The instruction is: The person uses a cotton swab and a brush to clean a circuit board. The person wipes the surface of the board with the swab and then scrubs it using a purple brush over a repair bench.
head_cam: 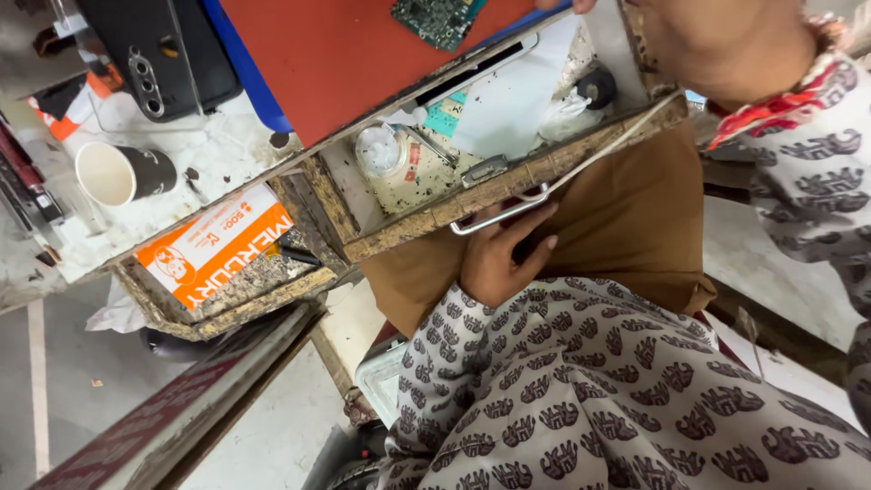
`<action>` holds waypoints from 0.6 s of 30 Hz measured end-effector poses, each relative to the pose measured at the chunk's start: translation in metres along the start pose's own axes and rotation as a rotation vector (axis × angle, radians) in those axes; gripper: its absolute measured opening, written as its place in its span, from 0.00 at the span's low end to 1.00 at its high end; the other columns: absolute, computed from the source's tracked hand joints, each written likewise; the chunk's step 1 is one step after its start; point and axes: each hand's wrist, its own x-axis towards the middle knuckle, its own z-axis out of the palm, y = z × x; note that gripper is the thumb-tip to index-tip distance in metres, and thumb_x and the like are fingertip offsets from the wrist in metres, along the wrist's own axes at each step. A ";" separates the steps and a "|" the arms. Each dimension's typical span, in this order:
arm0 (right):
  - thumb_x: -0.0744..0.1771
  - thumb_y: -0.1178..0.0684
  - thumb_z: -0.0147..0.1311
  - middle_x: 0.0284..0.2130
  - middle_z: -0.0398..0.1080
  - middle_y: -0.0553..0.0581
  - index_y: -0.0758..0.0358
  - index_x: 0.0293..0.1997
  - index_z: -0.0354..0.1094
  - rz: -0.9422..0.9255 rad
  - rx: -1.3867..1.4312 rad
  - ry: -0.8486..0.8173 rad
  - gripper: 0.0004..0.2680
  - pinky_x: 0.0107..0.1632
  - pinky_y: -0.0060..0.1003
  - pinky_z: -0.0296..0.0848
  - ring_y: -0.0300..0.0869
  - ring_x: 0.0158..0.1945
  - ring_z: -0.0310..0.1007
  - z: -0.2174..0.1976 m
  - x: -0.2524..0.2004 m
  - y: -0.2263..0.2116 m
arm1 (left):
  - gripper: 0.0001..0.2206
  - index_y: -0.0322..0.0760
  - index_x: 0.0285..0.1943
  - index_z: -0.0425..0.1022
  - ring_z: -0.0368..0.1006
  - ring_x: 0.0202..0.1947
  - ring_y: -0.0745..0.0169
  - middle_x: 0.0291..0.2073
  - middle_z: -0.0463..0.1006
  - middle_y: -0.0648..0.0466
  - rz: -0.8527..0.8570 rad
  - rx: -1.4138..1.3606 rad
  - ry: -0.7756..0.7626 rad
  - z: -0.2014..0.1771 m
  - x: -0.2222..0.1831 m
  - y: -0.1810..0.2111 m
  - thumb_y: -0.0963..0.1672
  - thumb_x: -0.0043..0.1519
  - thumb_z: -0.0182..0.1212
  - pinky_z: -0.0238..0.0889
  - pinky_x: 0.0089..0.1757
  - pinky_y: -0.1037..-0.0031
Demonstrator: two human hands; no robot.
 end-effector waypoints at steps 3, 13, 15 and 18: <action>0.78 0.56 0.43 0.47 0.73 0.59 0.69 0.48 0.65 0.023 0.124 -0.030 0.07 0.53 0.32 0.73 0.41 0.48 0.74 0.010 0.005 0.013 | 0.24 0.37 0.70 0.69 0.70 0.65 0.41 0.66 0.73 0.41 -0.029 0.025 -0.070 0.002 0.004 -0.001 0.45 0.64 0.65 0.64 0.62 0.59; 0.79 0.59 0.42 0.47 0.72 0.60 0.72 0.50 0.64 0.087 0.035 0.123 0.07 0.54 0.31 0.73 0.40 0.49 0.74 0.017 0.004 0.003 | 0.12 0.37 0.59 0.76 0.75 0.56 0.50 0.59 0.77 0.45 0.189 0.454 0.163 -0.028 -0.059 0.005 0.46 0.70 0.66 0.67 0.59 0.65; 0.78 0.59 0.45 0.47 0.73 0.60 0.72 0.53 0.66 0.099 -0.020 0.153 0.06 0.52 0.33 0.75 0.41 0.48 0.75 0.023 0.021 -0.013 | 0.15 0.34 0.60 0.75 0.74 0.55 0.50 0.57 0.77 0.45 0.295 0.621 0.320 -0.041 -0.048 0.022 0.47 0.69 0.65 0.63 0.59 0.63; 0.76 0.60 0.48 0.48 0.74 0.62 0.72 0.56 0.69 0.113 -0.105 0.207 0.06 0.49 0.36 0.77 0.43 0.46 0.76 0.026 0.051 -0.045 | 0.21 0.33 0.59 0.74 0.72 0.54 0.47 0.53 0.76 0.44 0.162 0.799 0.397 -0.062 -0.008 0.053 0.51 0.63 0.61 0.55 0.60 0.56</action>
